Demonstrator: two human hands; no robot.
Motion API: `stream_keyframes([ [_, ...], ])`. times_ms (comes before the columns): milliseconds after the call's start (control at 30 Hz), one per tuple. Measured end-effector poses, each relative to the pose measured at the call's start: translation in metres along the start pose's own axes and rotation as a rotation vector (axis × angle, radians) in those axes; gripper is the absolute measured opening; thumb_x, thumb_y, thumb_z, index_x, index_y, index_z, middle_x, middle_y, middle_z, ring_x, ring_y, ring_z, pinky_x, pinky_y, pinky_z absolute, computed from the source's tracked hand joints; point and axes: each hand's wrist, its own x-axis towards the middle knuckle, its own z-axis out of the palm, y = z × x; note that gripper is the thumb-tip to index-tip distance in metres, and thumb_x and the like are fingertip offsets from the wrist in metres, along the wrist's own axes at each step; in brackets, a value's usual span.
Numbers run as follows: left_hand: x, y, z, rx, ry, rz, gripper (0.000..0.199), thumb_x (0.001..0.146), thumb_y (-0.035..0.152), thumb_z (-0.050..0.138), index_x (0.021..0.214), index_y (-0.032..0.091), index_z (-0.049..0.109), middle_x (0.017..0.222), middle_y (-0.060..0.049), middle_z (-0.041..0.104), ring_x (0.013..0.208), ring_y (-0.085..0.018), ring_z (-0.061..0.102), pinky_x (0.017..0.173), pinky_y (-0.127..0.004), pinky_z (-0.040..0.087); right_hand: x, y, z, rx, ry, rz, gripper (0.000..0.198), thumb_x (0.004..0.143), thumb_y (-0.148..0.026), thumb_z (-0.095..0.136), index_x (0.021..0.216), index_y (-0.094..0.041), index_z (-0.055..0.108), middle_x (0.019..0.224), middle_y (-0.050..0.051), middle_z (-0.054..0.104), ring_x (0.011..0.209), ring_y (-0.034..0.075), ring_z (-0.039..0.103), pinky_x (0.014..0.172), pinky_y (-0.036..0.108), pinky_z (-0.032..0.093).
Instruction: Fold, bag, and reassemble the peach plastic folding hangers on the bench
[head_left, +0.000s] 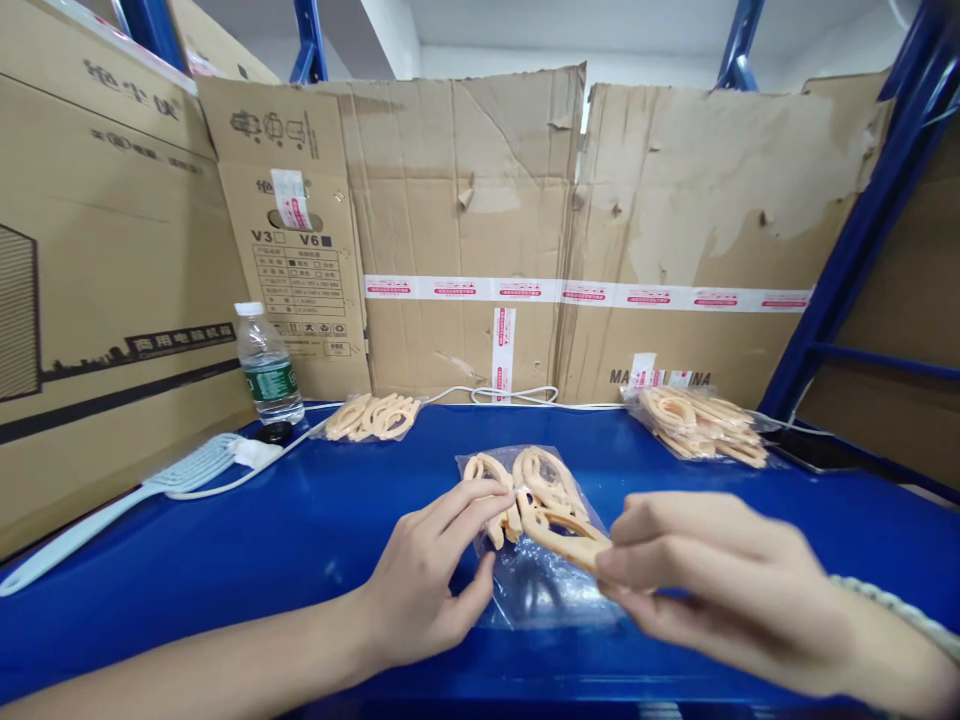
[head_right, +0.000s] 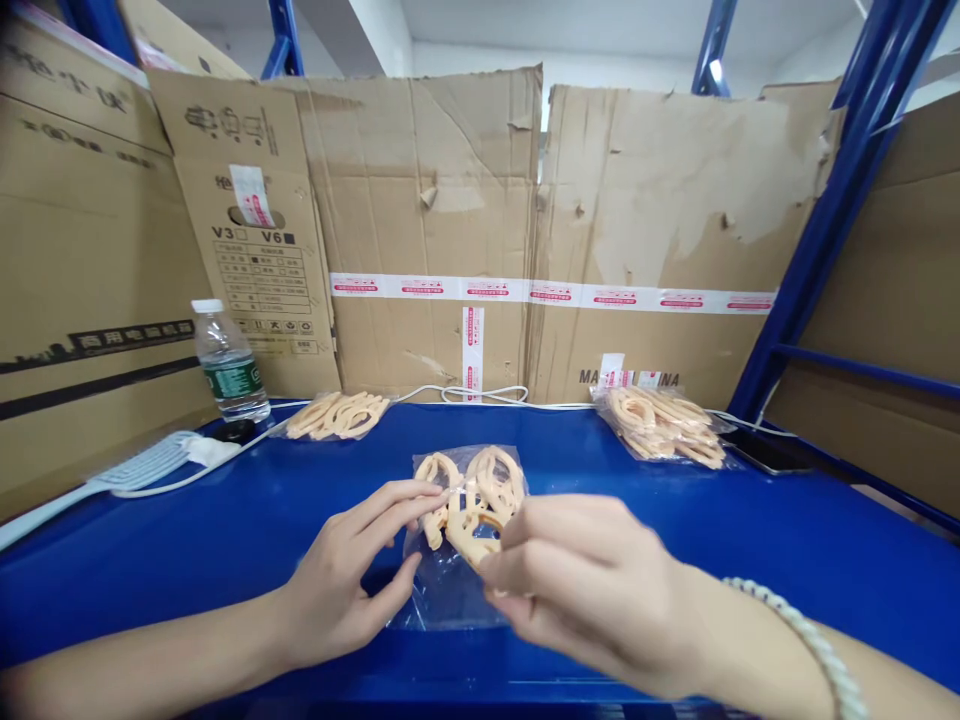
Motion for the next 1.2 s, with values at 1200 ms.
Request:
stream_keyframes([
  [1200,0.011,-0.022,-0.031,-0.344,-0.226,0.181,0.041,0.061,0.005,0.043,0.097,0.018,0.056,0.118,-0.011,0.053,0.099,-0.022,0.056,0.083,-0.037,0.049,-0.011,0.077,-0.019,0.244,-0.601,0.280,0.048,0.080,0.003,0.053,0.117,-0.025,0.064,0.144,0.005,0.034,0.135,0.025,0.036,0.111,0.040,0.033],
])
